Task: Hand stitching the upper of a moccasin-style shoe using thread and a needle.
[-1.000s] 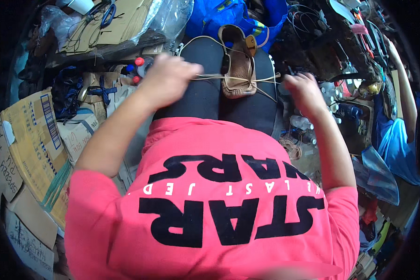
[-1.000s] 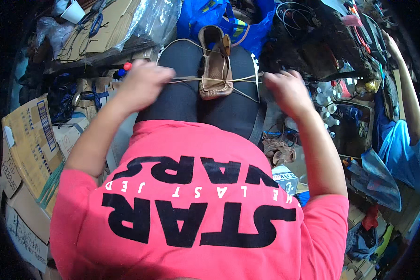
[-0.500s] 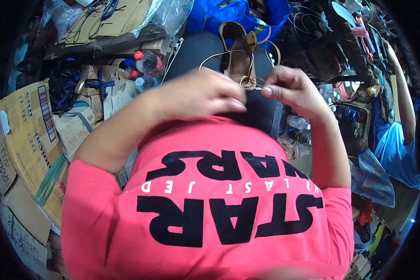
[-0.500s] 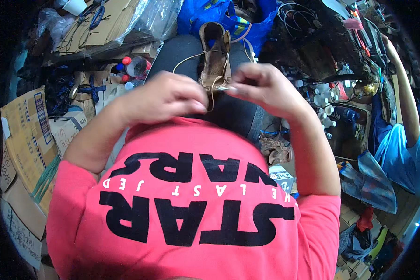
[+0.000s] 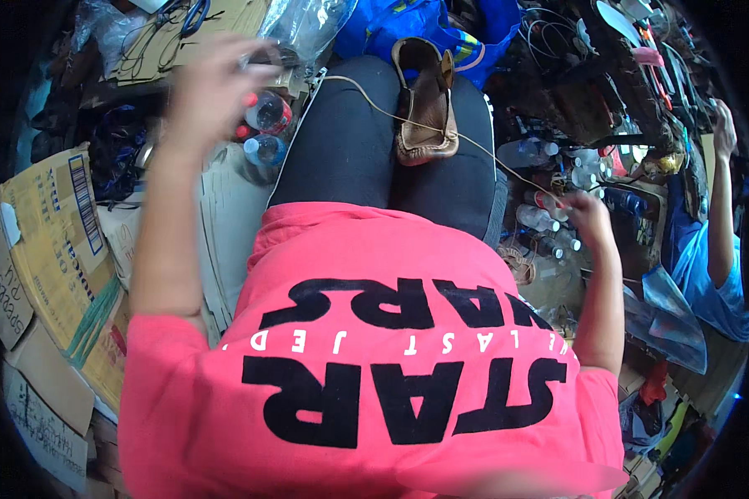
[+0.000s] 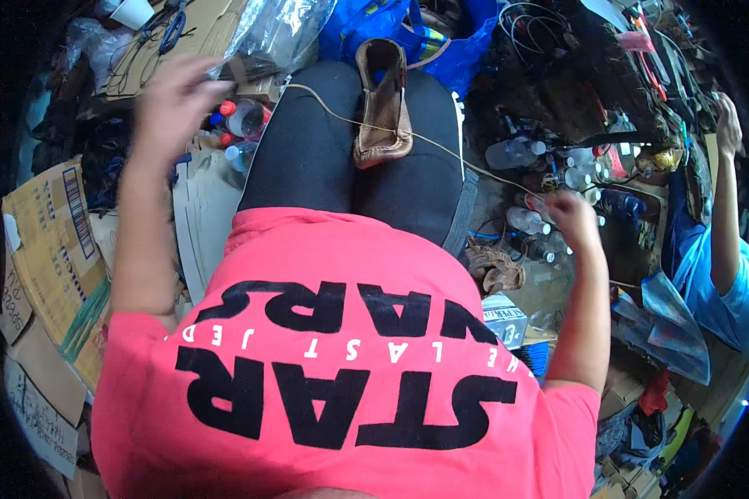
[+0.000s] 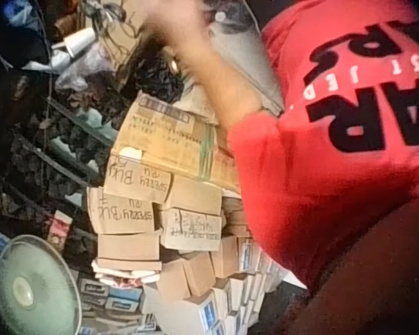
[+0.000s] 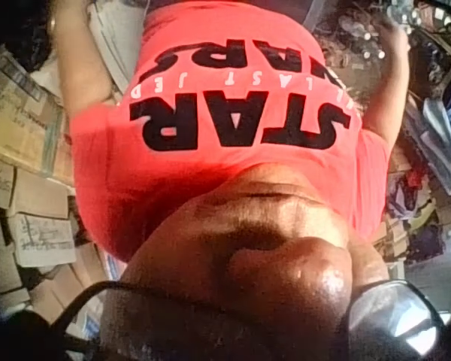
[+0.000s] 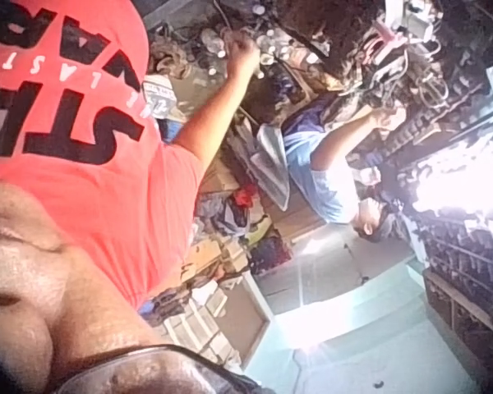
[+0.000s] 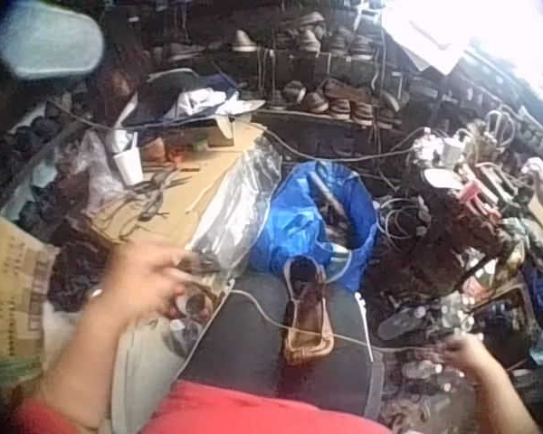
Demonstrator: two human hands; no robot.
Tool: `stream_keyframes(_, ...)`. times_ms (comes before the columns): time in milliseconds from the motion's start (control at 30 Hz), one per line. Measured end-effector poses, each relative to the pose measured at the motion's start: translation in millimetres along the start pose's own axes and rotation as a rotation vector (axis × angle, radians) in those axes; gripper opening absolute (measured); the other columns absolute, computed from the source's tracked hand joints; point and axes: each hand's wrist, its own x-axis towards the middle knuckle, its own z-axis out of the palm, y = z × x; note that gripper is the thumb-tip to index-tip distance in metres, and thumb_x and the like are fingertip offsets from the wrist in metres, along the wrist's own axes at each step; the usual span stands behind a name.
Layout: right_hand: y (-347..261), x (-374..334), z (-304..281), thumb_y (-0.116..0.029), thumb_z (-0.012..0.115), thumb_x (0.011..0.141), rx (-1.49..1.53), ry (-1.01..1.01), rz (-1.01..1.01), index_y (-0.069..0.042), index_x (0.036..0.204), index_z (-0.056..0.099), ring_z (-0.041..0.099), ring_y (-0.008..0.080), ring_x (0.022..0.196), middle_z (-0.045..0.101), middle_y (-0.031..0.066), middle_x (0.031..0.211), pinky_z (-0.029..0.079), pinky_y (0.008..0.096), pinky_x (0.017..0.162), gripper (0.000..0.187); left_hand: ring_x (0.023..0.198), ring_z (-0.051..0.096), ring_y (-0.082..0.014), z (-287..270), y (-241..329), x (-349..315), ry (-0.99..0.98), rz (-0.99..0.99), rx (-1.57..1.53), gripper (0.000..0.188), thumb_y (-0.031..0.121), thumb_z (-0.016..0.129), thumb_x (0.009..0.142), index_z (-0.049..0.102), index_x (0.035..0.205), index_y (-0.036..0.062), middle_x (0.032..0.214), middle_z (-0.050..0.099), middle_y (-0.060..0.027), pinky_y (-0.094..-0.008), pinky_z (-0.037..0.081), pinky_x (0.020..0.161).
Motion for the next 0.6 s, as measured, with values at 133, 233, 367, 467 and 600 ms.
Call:
stream_keyframes(133,-149,32,-11,-0.001,0.066,0.077,0.436,0.043,-0.438,-0.004,0.092,0.068,0.061,0.0143,0.086,0.066,0.0060,0.090,0.047,0.0278,0.078,0.016,0.109,0.057,-0.0270,112,46,20,-0.279,0.594,-0.164,0.029,0.019,0.069,0.078,0.065,0.103,0.0069,0.114,0.061,-0.0105,-0.0352,0.045,0.093)
stream_keyframes(233,-188,51,-6,0.002,0.066,0.080,0.534,-0.007,-0.570,-0.004,0.091,0.068,0.059,0.0132,0.086,0.059,0.0042,0.088,0.047,0.0255,0.076,0.013,0.104,0.058,-0.0264,142,61,34,-0.387,0.568,-0.211,0.028,0.023,0.070,0.077,0.065,0.100,0.0070,0.109,0.060,-0.0095,-0.0354,0.046,0.090)
stream_keyframes(367,-186,63,1,0.003,0.067,0.079,0.564,-0.105,-0.570,-0.005,0.090,0.069,0.057,0.0114,0.085,0.057,0.0026,0.089,0.047,0.0245,0.075,0.013,0.095,0.060,-0.0258,145,65,38,-0.529,0.518,-0.136,0.026,0.026,0.072,0.075,0.067,0.093,0.0083,0.102,0.059,-0.0080,-0.0350,0.047,0.083)
stream_keyframes(467,-189,62,-1,0.003,0.067,0.079,0.542,-0.178,-0.550,-0.006,0.089,0.069,0.057,0.0107,0.084,0.057,0.0021,0.088,0.047,0.0246,0.075,0.014,0.092,0.060,-0.0255,149,62,41,-0.611,0.531,-0.180,0.021,0.025,0.072,0.075,0.069,0.088,0.0092,0.098,0.059,-0.0081,-0.0339,0.047,0.081)
stream_keyframes(600,-192,61,2,0.002,0.067,0.080,0.508,-0.214,-0.629,-0.006,0.088,0.069,0.054,0.0094,0.083,0.054,-0.0008,0.087,0.045,0.0240,0.073,0.011,0.091,0.061,-0.0229,150,59,44,-0.743,0.422,-0.249,0.020,0.024,0.072,0.076,0.070,0.087,0.0077,0.091,0.060,-0.0082,-0.0332,0.047,0.081)
